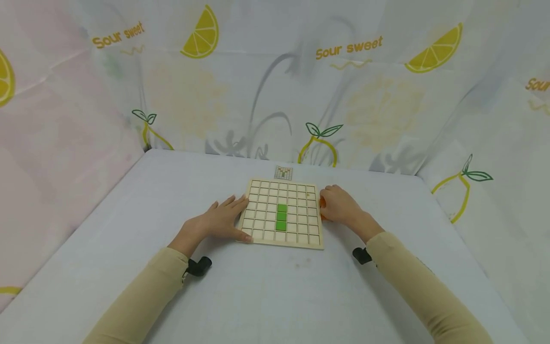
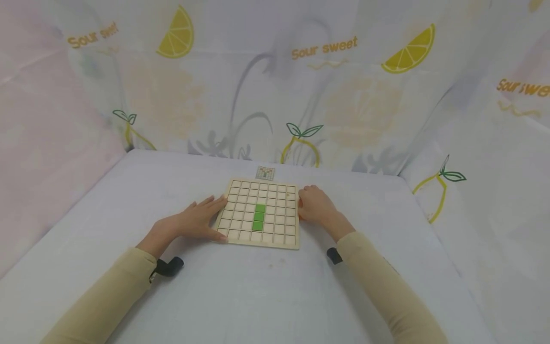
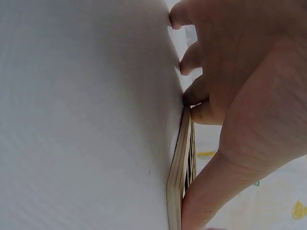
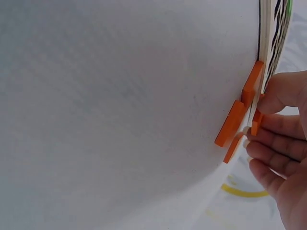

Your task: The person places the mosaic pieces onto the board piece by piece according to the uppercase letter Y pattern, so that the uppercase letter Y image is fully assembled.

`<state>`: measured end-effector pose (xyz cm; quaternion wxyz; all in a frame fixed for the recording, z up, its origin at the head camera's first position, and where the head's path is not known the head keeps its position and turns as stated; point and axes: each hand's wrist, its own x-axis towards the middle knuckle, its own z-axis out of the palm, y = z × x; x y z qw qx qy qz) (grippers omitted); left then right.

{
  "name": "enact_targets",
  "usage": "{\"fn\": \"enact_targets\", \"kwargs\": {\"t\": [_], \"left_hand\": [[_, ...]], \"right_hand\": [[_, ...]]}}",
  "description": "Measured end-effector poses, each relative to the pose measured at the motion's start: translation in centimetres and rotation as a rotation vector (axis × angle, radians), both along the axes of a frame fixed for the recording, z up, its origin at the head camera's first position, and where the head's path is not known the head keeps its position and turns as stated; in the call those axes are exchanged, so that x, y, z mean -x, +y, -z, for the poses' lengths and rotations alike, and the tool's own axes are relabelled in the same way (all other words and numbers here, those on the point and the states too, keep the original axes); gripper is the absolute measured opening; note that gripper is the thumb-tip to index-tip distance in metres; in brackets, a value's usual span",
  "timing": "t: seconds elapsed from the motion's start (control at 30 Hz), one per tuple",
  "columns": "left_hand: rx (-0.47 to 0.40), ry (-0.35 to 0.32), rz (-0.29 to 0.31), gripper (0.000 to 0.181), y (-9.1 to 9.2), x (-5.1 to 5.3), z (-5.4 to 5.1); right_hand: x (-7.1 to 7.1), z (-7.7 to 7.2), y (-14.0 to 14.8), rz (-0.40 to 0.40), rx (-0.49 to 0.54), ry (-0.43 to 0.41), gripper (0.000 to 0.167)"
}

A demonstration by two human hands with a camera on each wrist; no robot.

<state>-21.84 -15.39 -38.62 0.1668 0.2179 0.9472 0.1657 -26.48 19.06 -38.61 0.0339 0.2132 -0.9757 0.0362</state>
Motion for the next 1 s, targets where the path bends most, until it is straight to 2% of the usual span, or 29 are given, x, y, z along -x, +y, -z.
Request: {"fn": "enact_targets", "kwargs": {"t": [0.43, 0.63, 1.0], "left_hand": [[-0.018, 0.011, -0.001, 0.118, -0.1, 0.0, 0.3], [-0.017, 0.005, -0.005, 0.117, 0.0, -0.1, 0.2], [0.003, 0.015, -0.005, 0.117, -0.1, -0.1, 0.1]], "right_hand": [[-0.2, -0.6, -0.7, -0.036, -0.027, 0.034, 0.008], [-0.2, -0.6, -1.1, -0.036, -0.016, 0.018, 0.016], [-0.1, -0.3, -1.8, -0.047, 0.002, 0.014, 0.022]]}}
